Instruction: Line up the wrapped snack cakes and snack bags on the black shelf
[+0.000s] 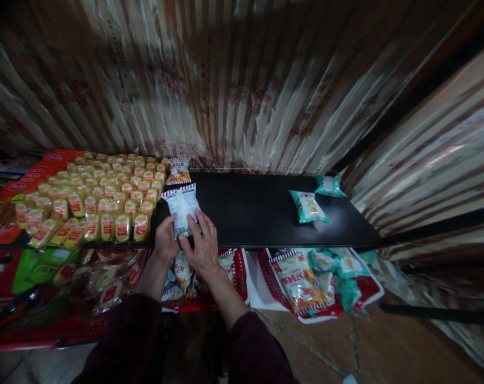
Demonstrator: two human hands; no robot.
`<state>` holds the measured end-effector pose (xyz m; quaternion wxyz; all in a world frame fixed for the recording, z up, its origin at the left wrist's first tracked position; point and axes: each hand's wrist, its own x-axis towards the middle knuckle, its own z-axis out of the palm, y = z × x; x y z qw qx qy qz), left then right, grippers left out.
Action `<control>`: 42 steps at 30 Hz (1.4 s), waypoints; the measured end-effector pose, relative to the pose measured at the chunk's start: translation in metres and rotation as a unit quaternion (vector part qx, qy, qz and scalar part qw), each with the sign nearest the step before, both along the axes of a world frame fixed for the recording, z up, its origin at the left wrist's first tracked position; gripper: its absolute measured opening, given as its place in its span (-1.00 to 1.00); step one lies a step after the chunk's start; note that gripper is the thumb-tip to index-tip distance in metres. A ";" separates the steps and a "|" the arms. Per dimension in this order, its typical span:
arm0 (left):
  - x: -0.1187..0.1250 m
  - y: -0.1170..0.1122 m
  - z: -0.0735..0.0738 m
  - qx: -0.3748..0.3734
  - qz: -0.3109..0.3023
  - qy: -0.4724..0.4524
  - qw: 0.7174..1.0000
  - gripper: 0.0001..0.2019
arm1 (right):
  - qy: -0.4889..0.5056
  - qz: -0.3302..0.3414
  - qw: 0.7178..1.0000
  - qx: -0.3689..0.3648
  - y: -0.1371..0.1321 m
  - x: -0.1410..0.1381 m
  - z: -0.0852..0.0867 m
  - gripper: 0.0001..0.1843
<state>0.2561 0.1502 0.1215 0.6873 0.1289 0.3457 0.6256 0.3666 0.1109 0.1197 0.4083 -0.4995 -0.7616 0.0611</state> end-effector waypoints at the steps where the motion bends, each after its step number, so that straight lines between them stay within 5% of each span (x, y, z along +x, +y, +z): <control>1: 0.000 -0.001 0.002 0.012 -0.005 -0.001 1.000 -0.64 | -0.004 0.000 1.000 -0.006 0.000 0.000 0.000 -0.42; 17: 0.001 -0.005 0.004 0.029 -0.015 0.016 0.999 -0.53 | 0.096 -0.017 0.990 -0.105 0.004 -0.005 -0.004 -0.02; 25: 0.008 -0.005 0.001 0.115 0.025 0.172 0.978 -0.49 | 0.272 -0.019 0.943 -0.191 0.006 -0.012 -0.001 -0.09; 29: 0.005 -0.006 -0.002 0.149 0.054 0.285 0.945 -0.56 | 0.337 -0.007 0.920 -0.200 0.010 -0.014 -0.004 -0.19; 36: -0.001 -0.005 -0.001 0.201 0.074 0.487 0.847 -0.62 | 0.376 -0.041 0.906 -0.191 0.025 -0.016 -0.012 -0.37; 42: 0.001 0.004 -0.007 0.207 0.096 0.569 0.790 -0.60 | 0.464 -0.012 0.853 -0.240 0.046 -0.024 -0.018 -0.20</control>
